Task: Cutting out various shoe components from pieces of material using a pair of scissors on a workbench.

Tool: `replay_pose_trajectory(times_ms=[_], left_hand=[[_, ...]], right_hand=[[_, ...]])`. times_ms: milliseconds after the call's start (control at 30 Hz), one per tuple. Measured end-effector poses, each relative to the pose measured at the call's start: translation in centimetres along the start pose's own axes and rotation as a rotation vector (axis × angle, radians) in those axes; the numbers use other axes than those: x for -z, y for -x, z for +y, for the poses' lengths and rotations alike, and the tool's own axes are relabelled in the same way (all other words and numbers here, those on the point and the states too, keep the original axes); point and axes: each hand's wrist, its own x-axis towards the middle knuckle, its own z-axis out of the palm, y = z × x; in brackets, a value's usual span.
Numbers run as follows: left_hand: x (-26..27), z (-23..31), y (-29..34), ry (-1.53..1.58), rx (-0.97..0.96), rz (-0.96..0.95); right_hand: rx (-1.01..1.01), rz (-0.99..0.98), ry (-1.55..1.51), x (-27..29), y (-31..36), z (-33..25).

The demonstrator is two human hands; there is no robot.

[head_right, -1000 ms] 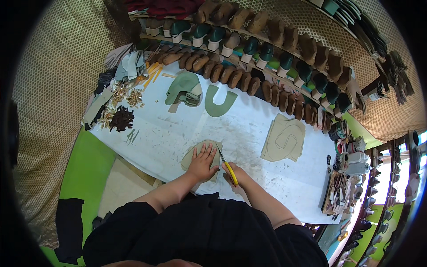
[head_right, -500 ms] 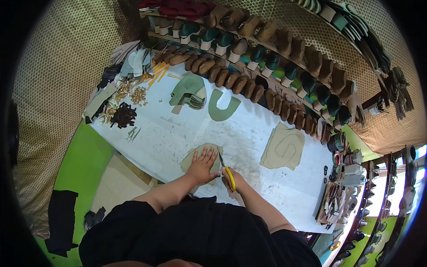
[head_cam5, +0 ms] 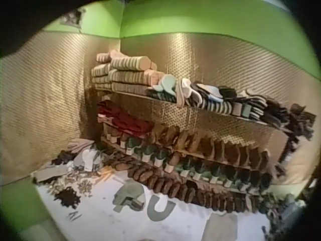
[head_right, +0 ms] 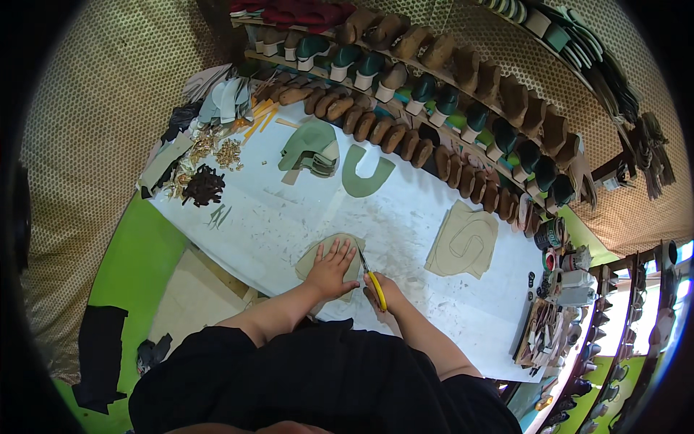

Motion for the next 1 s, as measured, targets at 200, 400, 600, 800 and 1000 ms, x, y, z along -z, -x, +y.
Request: replay_pose_trajectory(times_ms=[200, 400, 600, 800, 1000], left_hand=[[0.2, 0.1, 0.0, -0.009, 0.010, -0.022], [0.1, 0.0, 0.1, -0.013, 0.000, -0.001], [0.1, 0.0, -0.1, -0.018, -0.002, -0.005], [0.0, 0.0, -0.1, -0.024, -0.004, 0.000], [0.2, 0.0, -0.1, -0.021, 0.004, -0.029]], right_hand=[[-0.039, -0.129, -0.246, 1.0, 0.2, 0.0], [-0.080, -0.224, -0.392, 0.9, -0.2, -0.7], [-0.079, -0.211, -0.377, 0.6, -0.8, -0.4], [-0.053, -0.187, -0.329, 0.7, -0.9, -0.7], [-0.053, -0.140, -0.294, 0.6, -0.2, -1.9]])
